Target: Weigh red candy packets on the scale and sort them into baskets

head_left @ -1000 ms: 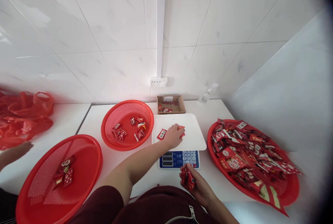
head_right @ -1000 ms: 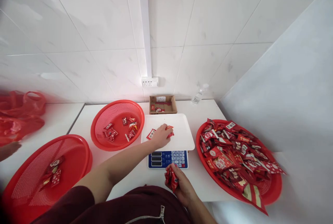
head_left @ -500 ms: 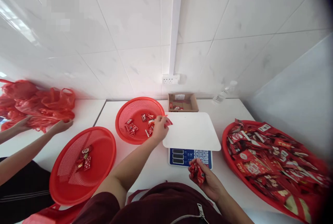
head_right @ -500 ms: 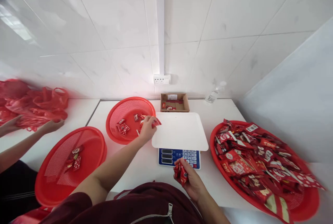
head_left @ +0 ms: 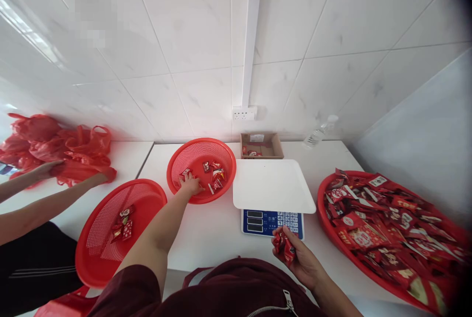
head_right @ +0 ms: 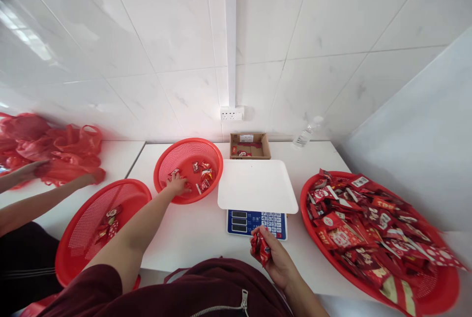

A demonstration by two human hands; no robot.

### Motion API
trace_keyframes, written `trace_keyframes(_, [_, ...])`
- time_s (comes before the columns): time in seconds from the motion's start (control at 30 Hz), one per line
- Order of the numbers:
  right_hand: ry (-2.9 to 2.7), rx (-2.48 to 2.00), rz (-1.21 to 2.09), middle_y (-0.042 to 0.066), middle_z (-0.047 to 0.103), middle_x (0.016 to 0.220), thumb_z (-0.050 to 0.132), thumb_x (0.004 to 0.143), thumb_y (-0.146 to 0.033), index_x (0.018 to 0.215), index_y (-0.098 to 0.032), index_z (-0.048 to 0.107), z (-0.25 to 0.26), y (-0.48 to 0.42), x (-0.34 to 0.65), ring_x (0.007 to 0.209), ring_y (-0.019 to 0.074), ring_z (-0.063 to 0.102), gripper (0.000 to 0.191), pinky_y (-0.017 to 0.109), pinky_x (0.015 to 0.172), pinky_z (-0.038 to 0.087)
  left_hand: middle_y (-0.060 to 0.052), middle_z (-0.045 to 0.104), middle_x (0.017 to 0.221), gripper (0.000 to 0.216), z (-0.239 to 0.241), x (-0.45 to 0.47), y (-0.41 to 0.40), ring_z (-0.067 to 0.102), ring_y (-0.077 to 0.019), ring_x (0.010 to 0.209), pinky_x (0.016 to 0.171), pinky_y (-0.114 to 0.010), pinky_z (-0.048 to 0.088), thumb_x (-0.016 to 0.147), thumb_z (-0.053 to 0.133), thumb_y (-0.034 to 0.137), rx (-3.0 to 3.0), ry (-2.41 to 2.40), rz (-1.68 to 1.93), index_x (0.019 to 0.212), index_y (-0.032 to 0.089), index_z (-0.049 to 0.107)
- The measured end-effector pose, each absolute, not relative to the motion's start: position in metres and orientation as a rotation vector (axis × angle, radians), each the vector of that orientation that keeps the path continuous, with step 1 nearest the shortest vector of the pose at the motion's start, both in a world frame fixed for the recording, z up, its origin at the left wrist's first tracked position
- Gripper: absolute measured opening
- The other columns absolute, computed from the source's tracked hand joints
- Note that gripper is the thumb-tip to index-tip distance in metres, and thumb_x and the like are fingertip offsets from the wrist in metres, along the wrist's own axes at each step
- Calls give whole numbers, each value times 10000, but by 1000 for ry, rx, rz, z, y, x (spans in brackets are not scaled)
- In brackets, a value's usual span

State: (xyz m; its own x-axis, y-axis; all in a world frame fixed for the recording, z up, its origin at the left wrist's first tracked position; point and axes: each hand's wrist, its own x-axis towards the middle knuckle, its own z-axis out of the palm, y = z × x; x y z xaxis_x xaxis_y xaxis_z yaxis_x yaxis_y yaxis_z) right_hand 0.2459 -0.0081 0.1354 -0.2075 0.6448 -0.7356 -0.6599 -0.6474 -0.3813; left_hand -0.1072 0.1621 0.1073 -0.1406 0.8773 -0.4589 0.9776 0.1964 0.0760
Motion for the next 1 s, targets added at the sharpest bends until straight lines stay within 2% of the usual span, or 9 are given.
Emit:
trace_keyframes(0.13, [49,-1164,1948,5,649,662,809,638,-350,736,-171,654,134,-11,247,601,108,598,256,238,587,519,-153,239,1520,510,113,-91,151,65,-386,1411,1057,-618,122,817,483,537,1820,2020,-344,1199,210,563])
trace_keyframes(0.23, [36,-1156,1951,5,652,667,806,644,-355,738,-172,653,132,-12,246,602,105,596,256,237,584,517,-109,303,1504,567,118,-75,127,196,-291,1404,1099,-499,175,882,326,577,1963,1799,-209,1314,238,470])
trace_keyframes(0.33, [19,-1159,1955,5,651,660,814,629,-366,738,-168,654,131,-11,243,600,105,595,276,237,576,516,-123,424,1432,597,120,-64,102,337,-262,1345,1113,-458,176,897,323,562,2091,1603,-136,1380,218,399])
trace_keyframes(0.53, [-12,-1171,1971,4,656,664,831,597,-371,730,-167,648,137,-10,239,583,109,594,305,240,561,521,-92,572,1296,438,118,-76,85,415,-258,1289,1124,-505,104,943,327,386,2222,1712,-205,1343,262,456])
trace_keyframes(0.63, [-7,-1197,1956,7,662,675,831,602,-349,731,-174,646,137,-12,240,595,121,605,285,254,568,529,-90,464,1409,460,123,-97,81,302,-275,1364,1125,-518,87,918,397,397,2149,1894,-216,1368,302,421])
trace_keyframes(0.73, [8,-1204,1928,1,666,692,819,625,-330,743,-189,640,135,-15,243,595,125,608,257,265,566,529,-120,187,1545,712,128,-122,65,82,-326,1424,1106,-564,97,835,542,435,1995,2217,-224,1460,290,233])
trace_keyframes(0.8, [18,-1207,1925,-4,668,704,819,626,-325,753,-192,637,134,-17,244,592,124,606,258,267,563,526,-164,92,1555,827,130,-140,50,49,-356,1420,1085,-582,149,815,569,376,1793,2440,-257,1487,252,103])
trace_keyframes(0.9, [22,-1211,1939,-5,665,702,820,623,-331,750,-184,634,132,-18,243,587,119,602,269,262,555,520,-206,144,1536,751,129,-167,28,140,-344,1410,1059,-562,240,851,442,215,1558,2597,-284,1491,178,49])
trace_keyframes(1.0, [1,-1198,1951,-1,661,689,826,611,-342,739,-173,634,133,-18,240,584,115,598,286,252,547,513,-178,266,1507,686,128,-189,15,212,-297,1398,1077,-527,241,848,327,101,1541,2607,-288,1488,137,83])
